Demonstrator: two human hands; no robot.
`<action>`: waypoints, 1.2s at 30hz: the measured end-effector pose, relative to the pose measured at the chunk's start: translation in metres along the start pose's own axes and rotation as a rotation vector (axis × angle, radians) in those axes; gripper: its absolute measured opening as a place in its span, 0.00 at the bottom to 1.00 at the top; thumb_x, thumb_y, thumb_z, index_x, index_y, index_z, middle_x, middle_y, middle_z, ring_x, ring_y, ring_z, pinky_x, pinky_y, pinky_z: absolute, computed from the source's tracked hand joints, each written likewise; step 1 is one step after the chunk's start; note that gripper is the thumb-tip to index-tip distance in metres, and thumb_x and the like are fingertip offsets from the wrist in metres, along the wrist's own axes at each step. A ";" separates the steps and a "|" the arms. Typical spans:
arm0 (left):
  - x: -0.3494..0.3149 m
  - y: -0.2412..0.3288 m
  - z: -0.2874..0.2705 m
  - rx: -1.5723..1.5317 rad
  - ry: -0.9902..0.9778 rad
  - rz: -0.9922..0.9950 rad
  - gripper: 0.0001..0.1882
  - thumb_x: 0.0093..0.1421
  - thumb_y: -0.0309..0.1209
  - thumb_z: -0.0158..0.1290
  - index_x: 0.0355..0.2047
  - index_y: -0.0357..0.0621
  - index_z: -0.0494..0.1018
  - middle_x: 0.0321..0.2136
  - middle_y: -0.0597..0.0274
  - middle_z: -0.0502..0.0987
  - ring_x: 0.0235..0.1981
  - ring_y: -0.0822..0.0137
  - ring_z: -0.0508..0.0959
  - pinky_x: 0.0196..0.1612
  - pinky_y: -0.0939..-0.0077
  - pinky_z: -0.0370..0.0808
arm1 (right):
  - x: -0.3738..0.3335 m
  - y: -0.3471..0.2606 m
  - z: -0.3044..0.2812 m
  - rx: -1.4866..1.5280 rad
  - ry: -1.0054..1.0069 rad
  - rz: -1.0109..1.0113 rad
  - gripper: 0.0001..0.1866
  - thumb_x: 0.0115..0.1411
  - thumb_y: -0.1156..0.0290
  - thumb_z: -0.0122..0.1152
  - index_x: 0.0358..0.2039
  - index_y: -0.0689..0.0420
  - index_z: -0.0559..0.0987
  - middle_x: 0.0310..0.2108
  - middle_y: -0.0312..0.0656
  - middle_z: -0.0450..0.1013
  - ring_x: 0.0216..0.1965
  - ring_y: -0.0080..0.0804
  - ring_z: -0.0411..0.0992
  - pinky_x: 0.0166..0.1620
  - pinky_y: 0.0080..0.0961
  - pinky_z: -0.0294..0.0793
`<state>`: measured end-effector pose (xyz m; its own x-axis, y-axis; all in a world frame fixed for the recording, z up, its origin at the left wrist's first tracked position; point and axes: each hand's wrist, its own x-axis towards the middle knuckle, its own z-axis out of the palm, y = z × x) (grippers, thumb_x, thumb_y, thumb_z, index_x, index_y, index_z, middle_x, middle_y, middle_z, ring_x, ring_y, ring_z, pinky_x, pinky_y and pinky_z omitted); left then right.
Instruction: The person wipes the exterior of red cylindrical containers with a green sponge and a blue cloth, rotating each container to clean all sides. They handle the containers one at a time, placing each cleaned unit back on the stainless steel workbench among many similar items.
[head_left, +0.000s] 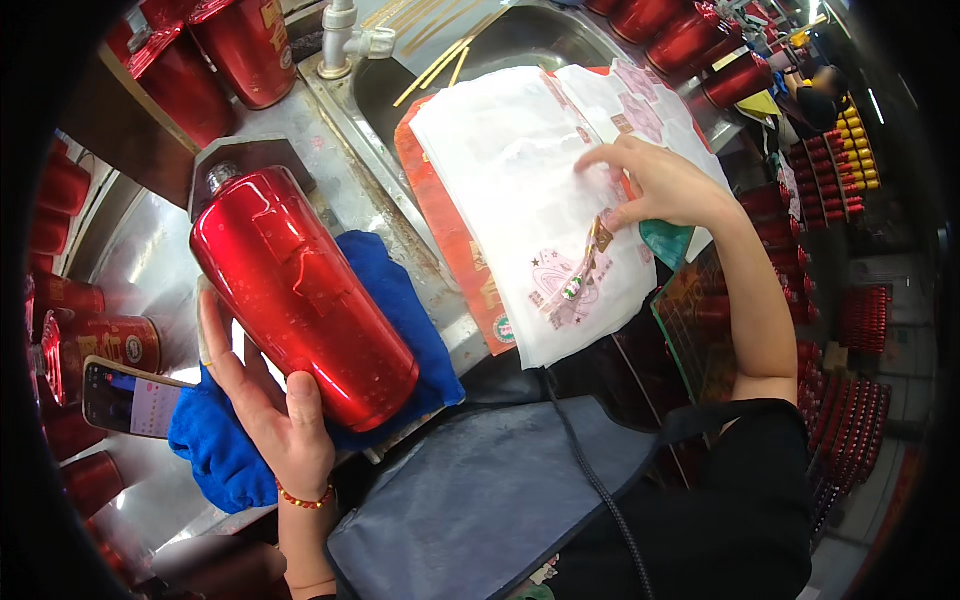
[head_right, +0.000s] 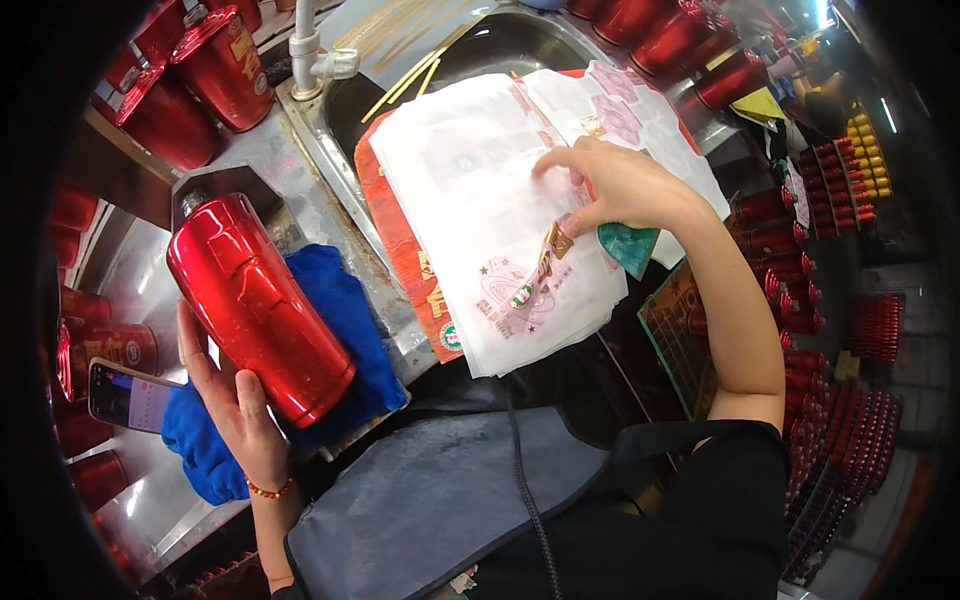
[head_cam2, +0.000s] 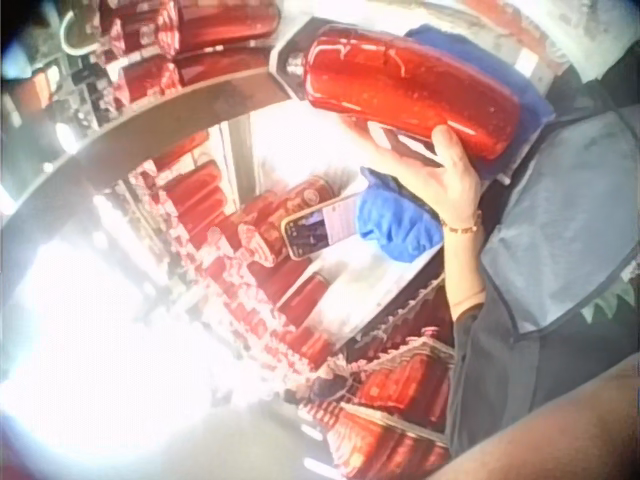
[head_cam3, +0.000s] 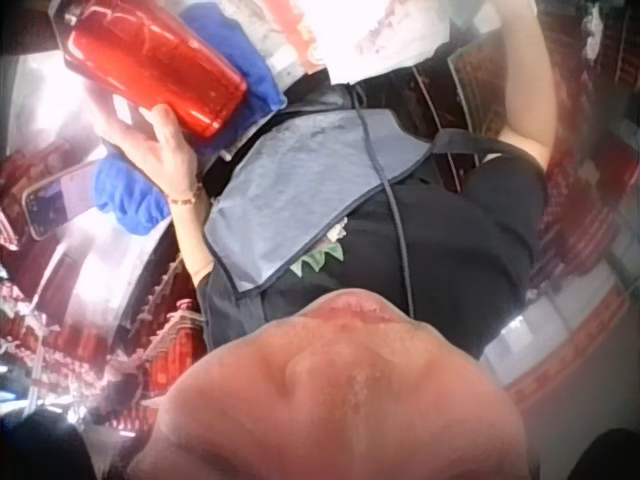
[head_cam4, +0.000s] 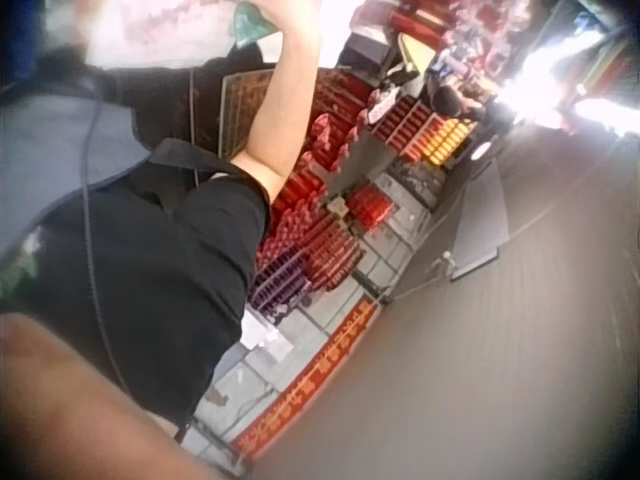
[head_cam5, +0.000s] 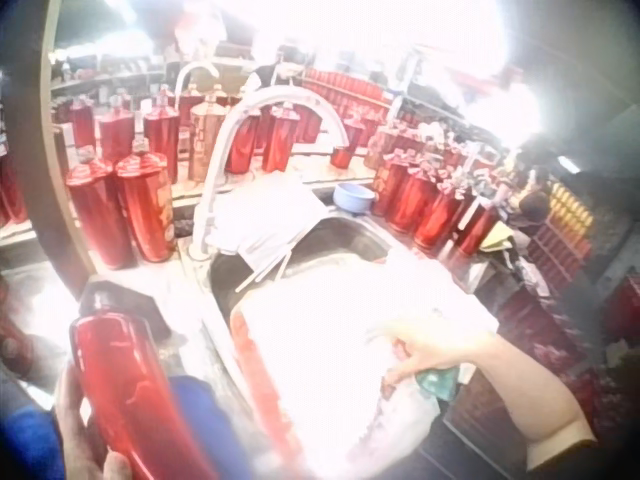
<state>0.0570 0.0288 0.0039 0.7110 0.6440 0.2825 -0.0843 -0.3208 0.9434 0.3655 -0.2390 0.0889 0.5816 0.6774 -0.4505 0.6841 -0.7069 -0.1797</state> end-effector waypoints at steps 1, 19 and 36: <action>-0.001 0.000 0.000 0.003 -0.006 0.004 0.51 0.66 0.56 0.53 0.74 0.35 0.43 0.73 0.45 0.47 0.71 0.51 0.57 0.70 0.56 0.57 | -0.002 0.003 0.003 0.039 0.004 -0.046 0.35 0.44 0.63 0.78 0.55 0.47 0.77 0.42 0.43 0.70 0.44 0.40 0.72 0.49 0.33 0.72; 0.003 -0.002 0.000 0.036 -0.005 0.068 0.47 0.67 0.54 0.52 0.73 0.37 0.47 0.73 0.49 0.49 0.71 0.52 0.58 0.70 0.57 0.58 | -0.001 0.001 0.012 0.169 -0.041 -0.271 0.09 0.49 0.71 0.74 0.27 0.56 0.80 0.36 0.34 0.68 0.27 0.24 0.66 0.32 0.23 0.66; 0.001 -0.006 -0.005 0.110 0.040 0.144 0.46 0.65 0.52 0.54 0.71 0.33 0.51 0.72 0.45 0.51 0.72 0.51 0.55 0.72 0.54 0.53 | -0.018 0.011 -0.003 0.121 -0.045 -0.281 0.08 0.53 0.68 0.67 0.30 0.58 0.79 0.28 0.44 0.78 0.30 0.37 0.76 0.35 0.33 0.73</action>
<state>0.0546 0.0343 -0.0004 0.6683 0.6126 0.4220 -0.1047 -0.4841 0.8687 0.3642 -0.2585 0.0976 0.3545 0.8421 -0.4064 0.7565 -0.5138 -0.4047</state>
